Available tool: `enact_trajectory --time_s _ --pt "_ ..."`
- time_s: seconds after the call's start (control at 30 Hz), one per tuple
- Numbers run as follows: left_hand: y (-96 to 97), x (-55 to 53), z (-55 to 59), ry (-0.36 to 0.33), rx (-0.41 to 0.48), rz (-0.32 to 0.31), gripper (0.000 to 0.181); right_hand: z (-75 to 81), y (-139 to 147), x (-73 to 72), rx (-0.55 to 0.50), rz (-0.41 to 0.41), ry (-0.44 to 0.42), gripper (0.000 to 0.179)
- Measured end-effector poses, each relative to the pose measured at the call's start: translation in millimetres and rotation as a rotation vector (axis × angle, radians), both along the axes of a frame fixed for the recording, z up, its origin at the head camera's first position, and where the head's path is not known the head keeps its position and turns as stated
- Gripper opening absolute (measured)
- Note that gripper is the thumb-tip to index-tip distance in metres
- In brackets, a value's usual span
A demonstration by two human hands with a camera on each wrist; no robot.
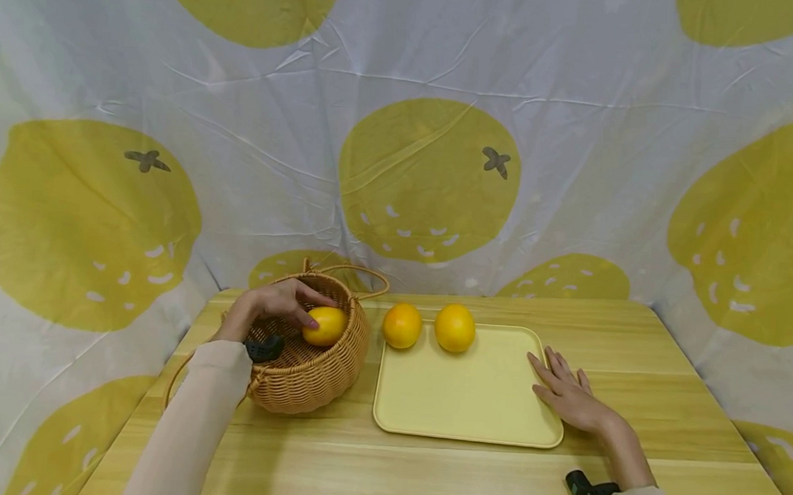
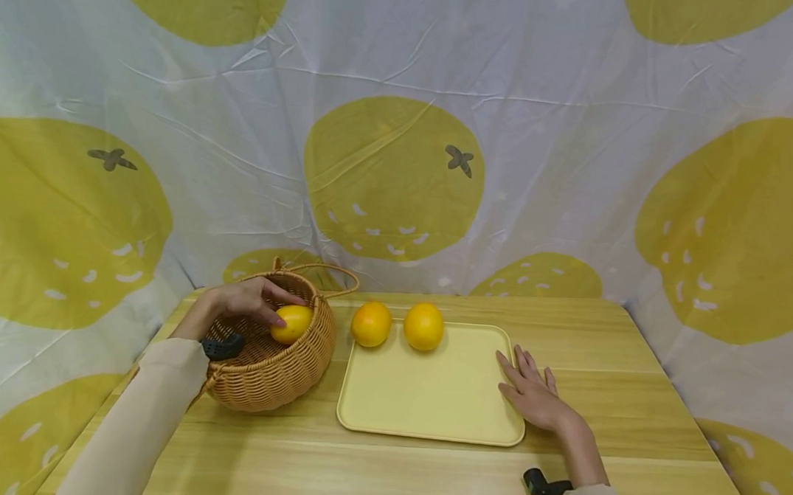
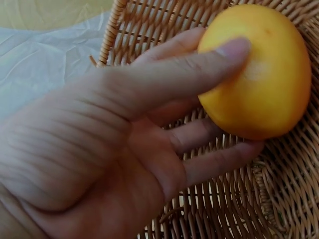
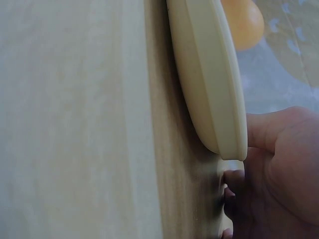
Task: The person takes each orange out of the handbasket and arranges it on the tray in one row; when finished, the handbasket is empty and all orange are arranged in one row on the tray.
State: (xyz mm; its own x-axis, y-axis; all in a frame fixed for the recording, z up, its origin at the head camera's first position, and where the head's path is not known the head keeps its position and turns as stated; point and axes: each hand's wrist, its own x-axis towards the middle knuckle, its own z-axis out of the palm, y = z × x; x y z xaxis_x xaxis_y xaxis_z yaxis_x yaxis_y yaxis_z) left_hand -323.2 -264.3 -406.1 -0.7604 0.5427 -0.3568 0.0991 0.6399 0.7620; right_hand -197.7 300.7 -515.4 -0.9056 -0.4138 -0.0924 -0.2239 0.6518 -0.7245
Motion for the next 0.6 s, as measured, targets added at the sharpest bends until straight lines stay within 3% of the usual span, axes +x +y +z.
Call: enact_trajectory --time_s 0.27,0.47,0.6 --pt "9.9 -2.5 7.2 0.116 -0.114 -0.05 0.051 -0.2 0.6 0.8 0.002 0.0 0.004 0.066" --pt "15.8 -2.8 17.0 0.119 -0.19 -0.064 0.05 0.7 -0.4 0.5 0.002 -0.001 -0.003 0.066" --pt "16.3 -1.7 21.7 0.117 -0.181 -0.066 0.05 1.0 -0.8 0.4 0.005 -0.005 -0.006 0.066"
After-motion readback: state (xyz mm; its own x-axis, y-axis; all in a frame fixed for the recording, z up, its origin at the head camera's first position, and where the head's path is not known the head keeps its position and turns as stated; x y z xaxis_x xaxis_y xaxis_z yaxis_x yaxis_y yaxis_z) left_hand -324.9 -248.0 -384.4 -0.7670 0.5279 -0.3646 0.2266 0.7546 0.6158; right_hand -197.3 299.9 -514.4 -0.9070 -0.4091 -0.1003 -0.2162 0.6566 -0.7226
